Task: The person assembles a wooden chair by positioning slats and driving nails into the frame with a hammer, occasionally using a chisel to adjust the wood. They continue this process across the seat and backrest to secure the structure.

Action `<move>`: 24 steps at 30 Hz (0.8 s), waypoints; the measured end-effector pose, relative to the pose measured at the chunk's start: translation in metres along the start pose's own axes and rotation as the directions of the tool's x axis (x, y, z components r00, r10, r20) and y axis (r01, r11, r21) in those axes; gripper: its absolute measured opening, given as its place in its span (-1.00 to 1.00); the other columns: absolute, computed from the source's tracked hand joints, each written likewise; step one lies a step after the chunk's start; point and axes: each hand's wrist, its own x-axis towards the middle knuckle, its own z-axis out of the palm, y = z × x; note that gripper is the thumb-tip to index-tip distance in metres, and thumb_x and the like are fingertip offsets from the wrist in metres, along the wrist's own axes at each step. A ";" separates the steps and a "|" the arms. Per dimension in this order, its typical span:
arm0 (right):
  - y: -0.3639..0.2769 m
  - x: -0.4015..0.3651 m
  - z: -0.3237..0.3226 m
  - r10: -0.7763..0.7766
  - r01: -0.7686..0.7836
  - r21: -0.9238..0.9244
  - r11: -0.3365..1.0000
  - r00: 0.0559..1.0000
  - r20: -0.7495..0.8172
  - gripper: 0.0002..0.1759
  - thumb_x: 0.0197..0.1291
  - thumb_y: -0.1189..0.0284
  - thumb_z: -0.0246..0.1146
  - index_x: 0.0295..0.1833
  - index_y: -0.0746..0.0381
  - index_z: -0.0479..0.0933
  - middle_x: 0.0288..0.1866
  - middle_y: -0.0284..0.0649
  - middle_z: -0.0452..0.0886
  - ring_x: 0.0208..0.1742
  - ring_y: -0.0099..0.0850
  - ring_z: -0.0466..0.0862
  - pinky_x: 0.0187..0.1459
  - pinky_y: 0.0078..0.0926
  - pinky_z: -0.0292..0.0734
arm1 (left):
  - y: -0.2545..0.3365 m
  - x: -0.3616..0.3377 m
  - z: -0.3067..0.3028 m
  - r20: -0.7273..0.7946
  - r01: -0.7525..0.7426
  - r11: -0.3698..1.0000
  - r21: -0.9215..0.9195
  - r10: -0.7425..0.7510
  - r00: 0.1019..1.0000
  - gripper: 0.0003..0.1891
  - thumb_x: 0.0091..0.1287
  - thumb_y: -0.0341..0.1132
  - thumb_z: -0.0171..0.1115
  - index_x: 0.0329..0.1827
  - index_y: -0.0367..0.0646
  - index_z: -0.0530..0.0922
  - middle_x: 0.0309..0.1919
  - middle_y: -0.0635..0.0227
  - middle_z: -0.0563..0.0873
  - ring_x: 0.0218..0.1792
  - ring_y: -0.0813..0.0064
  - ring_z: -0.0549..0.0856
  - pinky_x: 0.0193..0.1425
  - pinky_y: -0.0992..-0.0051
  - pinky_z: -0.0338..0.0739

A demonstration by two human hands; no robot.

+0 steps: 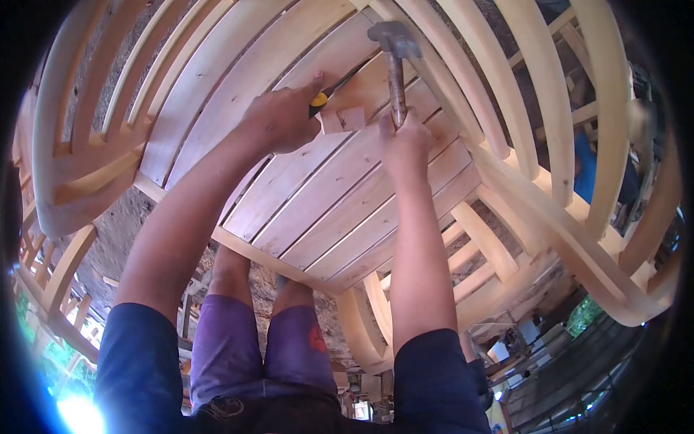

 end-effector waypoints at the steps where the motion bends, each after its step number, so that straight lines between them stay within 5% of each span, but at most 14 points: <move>1: -0.003 -0.005 -0.003 -0.070 0.072 0.038 0.997 0.996 -0.051 -0.65 0.49 0.25 0.30 -0.07 0.39 0.56 -0.36 0.13 0.67 -0.31 0.08 0.69 -0.17 -0.05 0.59 | 0.002 0.000 0.001 0.001 0.005 1.000 0.019 -0.005 1.000 -0.20 0.34 -0.25 0.19 0.72 0.02 0.27 0.08 0.04 0.81 0.12 0.02 0.79 0.28 0.08 0.64; 3: -0.013 -0.021 -0.006 -0.204 0.220 0.107 0.970 0.968 -0.143 -0.69 0.49 0.27 0.28 -0.08 0.36 0.55 -0.41 0.17 0.68 -0.29 0.23 0.73 -0.21 0.05 0.61 | -0.005 0.001 0.001 -0.018 0.021 0.999 0.037 -0.021 1.000 -0.20 0.33 -0.24 0.19 0.71 0.02 0.28 0.08 0.04 0.81 0.12 0.01 0.79 0.28 0.09 0.64; 6: -0.017 -0.031 0.004 -0.168 0.214 0.208 0.954 0.961 -0.221 -0.68 0.48 0.28 0.28 -0.10 0.37 0.55 -0.39 0.17 0.69 -0.28 0.20 0.75 -0.21 0.07 0.61 | -0.001 0.000 -0.001 -0.008 0.033 0.999 0.020 -0.033 0.999 -0.19 0.30 -0.24 0.19 0.71 0.05 0.29 0.08 0.03 0.81 0.12 0.00 0.78 0.29 0.09 0.64; 9: -0.028 -0.012 0.000 0.062 -0.059 0.141 0.988 0.998 -0.019 -0.69 0.47 0.28 0.31 -0.11 0.37 0.56 -0.41 0.16 0.68 -0.30 0.19 0.74 -0.23 0.05 0.61 | -0.002 0.002 0.005 -0.030 0.026 0.999 0.018 -0.026 0.999 -0.20 0.31 -0.23 0.19 0.71 0.06 0.29 0.08 0.01 0.80 0.13 0.01 0.79 0.29 0.08 0.64; 10: -0.019 -0.012 0.007 -0.122 0.133 0.089 0.987 0.985 -0.119 -0.67 0.46 0.27 0.33 -0.13 0.37 0.55 -0.42 0.15 0.67 -0.34 0.15 0.74 -0.27 0.01 0.60 | -0.002 0.004 0.002 -0.055 0.022 0.999 0.028 -0.020 0.998 -0.21 0.31 -0.23 0.19 0.71 0.07 0.30 0.07 0.00 0.81 0.11 -0.01 0.79 0.28 0.07 0.65; 13: -0.009 -0.062 0.008 0.064 -0.045 0.264 0.964 0.996 -0.064 -0.66 0.45 0.26 0.34 -0.13 0.38 0.55 -0.45 0.16 0.65 -0.37 0.15 0.72 -0.29 -0.02 0.59 | -0.002 -0.001 0.012 -0.071 0.030 0.999 0.029 -0.028 0.997 -0.23 0.33 -0.21 0.18 0.69 0.10 0.32 0.02 -0.03 0.81 0.08 -0.04 0.80 0.25 0.02 0.65; 15: 0.019 -0.100 0.023 0.010 0.034 0.308 0.951 0.990 -0.139 -0.63 0.43 0.24 0.39 -0.13 0.38 0.55 -0.52 0.02 0.62 -0.47 0.00 0.69 -0.34 -0.06 0.56 | -0.002 -0.004 0.013 -0.074 0.054 0.998 0.010 -0.053 0.996 -0.25 0.34 -0.20 0.17 0.68 0.13 0.34 -0.02 -0.06 0.82 0.05 -0.07 0.80 0.23 -0.01 0.65; 16: 0.031 -0.116 0.028 0.096 -0.049 0.374 0.926 0.989 -0.109 -0.63 0.42 0.23 0.40 -0.14 0.36 0.55 -0.54 -0.05 0.60 -0.51 -0.09 0.66 -0.38 -0.11 0.54 | 0.000 -0.008 0.009 -0.098 0.058 0.998 -0.001 -0.058 0.994 -0.27 0.34 -0.20 0.18 0.66 0.16 0.36 -0.04 -0.05 0.82 0.03 -0.08 0.81 0.21 -0.02 0.66; 20: 0.049 -0.165 0.037 0.384 -0.384 0.660 0.646 0.910 0.154 -0.63 0.41 0.21 0.45 -0.20 0.28 0.51 -0.56 -0.30 0.54 -0.61 -0.42 0.56 -0.50 -0.32 0.50 | -0.007 -0.049 0.008 -0.195 0.120 0.993 0.018 -0.114 0.974 -0.36 0.34 -0.18 0.27 0.55 0.23 0.46 -0.09 -0.03 0.83 -0.04 -0.11 0.82 0.14 -0.03 0.68; 24: 0.055 -0.176 0.040 0.426 -0.512 0.809 0.288 0.826 0.370 -0.63 0.43 0.20 0.45 -0.24 0.21 0.47 -0.55 -0.36 0.52 -0.65 -0.52 0.52 -0.55 -0.47 0.51 | -0.057 -0.061 0.008 -0.418 0.158 0.986 0.062 -0.118 0.901 -0.49 0.34 -0.18 0.34 0.39 0.17 0.59 -0.12 -0.01 0.84 -0.06 -0.15 0.82 0.10 -0.06 0.69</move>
